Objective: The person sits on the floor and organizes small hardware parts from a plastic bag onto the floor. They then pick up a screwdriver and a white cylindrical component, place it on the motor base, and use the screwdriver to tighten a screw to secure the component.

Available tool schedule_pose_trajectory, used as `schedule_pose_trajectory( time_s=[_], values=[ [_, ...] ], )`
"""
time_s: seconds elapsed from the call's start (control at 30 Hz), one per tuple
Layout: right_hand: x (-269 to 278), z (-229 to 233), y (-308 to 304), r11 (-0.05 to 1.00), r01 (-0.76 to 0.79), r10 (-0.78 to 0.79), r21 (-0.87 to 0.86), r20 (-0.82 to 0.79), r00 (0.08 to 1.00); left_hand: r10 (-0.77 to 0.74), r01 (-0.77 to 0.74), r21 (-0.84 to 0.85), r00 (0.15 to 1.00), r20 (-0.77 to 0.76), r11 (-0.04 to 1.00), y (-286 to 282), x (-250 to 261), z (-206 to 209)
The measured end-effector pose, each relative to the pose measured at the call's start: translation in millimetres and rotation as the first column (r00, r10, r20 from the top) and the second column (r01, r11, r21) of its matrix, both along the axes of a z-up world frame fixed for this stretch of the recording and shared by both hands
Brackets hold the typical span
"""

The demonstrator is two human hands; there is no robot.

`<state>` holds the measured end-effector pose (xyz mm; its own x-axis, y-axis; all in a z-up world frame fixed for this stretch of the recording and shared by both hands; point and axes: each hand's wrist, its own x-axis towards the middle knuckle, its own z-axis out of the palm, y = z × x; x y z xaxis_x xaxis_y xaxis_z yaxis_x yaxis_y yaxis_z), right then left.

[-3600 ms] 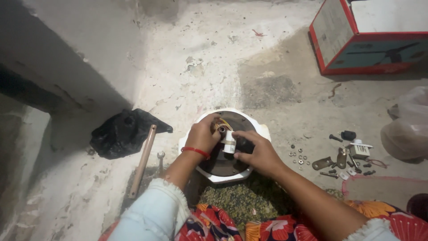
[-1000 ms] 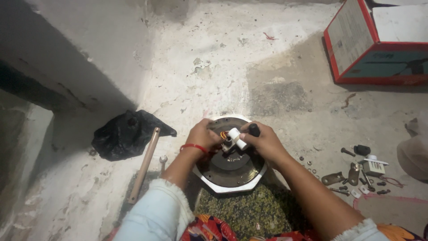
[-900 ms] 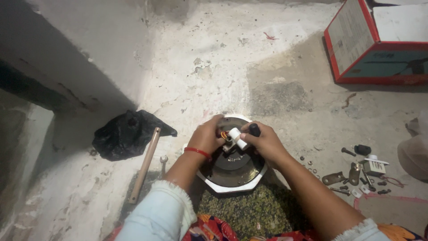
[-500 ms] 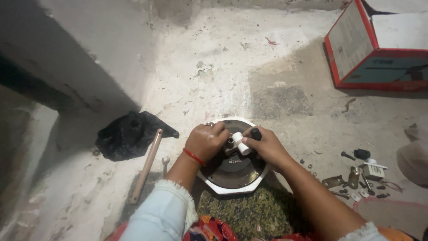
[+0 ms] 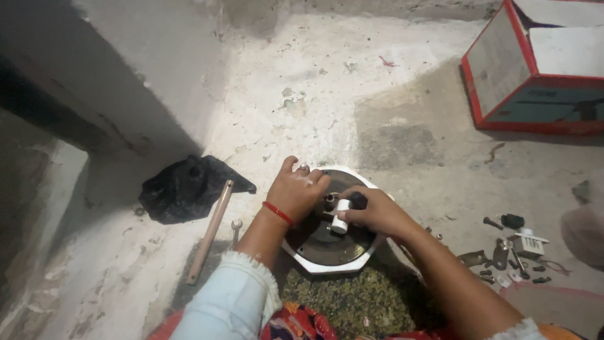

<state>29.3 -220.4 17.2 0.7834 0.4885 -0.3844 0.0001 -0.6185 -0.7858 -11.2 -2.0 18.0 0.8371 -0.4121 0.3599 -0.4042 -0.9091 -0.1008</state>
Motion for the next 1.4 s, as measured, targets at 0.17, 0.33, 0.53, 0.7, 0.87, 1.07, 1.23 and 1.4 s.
schedule_pose_trajectory(
  time_s=[0.17,0.33,0.53,0.7,0.87,1.07,1.23,1.4],
  values=[
    [3,0,-6,0.999,-0.032,0.032,0.036,0.011,0.999,0.138,-0.153,-0.026,0.944,-0.301,0.988,4,3,2],
    [3,2,-6,0.999,-0.026,0.027,0.038,-0.020,0.999,0.235,-0.321,-0.045,0.776,-0.586,0.946,11,2,12],
    [1,-3,-8,0.995,0.067,-0.071,0.076,0.052,0.996,0.274,-0.456,-0.063,0.633,-0.724,0.888,14,-13,20],
    [-1,-17,-13,0.979,0.139,-0.158,0.152,0.121,0.980,0.196,-0.478,-0.169,0.623,-0.757,0.862,-15,-35,21],
    [-1,-23,-18,0.983,0.154,-0.173,0.100,0.234,0.957,0.270,-0.639,-0.233,0.588,-0.763,0.733,-42,-48,15],
    [-11,2,-53,0.959,0.177,-0.234,0.220,0.269,0.934,0.343,-0.663,-0.293,0.655,-0.673,0.689,-67,-79,-13],
    [-25,41,-96,0.958,0.219,-0.260,0.186,0.233,0.937,0.368,-0.646,-0.322,0.699,-0.613,0.692,-56,-95,-17],
    [-14,65,-179,0.961,0.244,-0.278,0.134,0.407,0.870,0.382,-0.593,-0.394,0.781,-0.495,0.702,-58,-114,-7]
  ],
)
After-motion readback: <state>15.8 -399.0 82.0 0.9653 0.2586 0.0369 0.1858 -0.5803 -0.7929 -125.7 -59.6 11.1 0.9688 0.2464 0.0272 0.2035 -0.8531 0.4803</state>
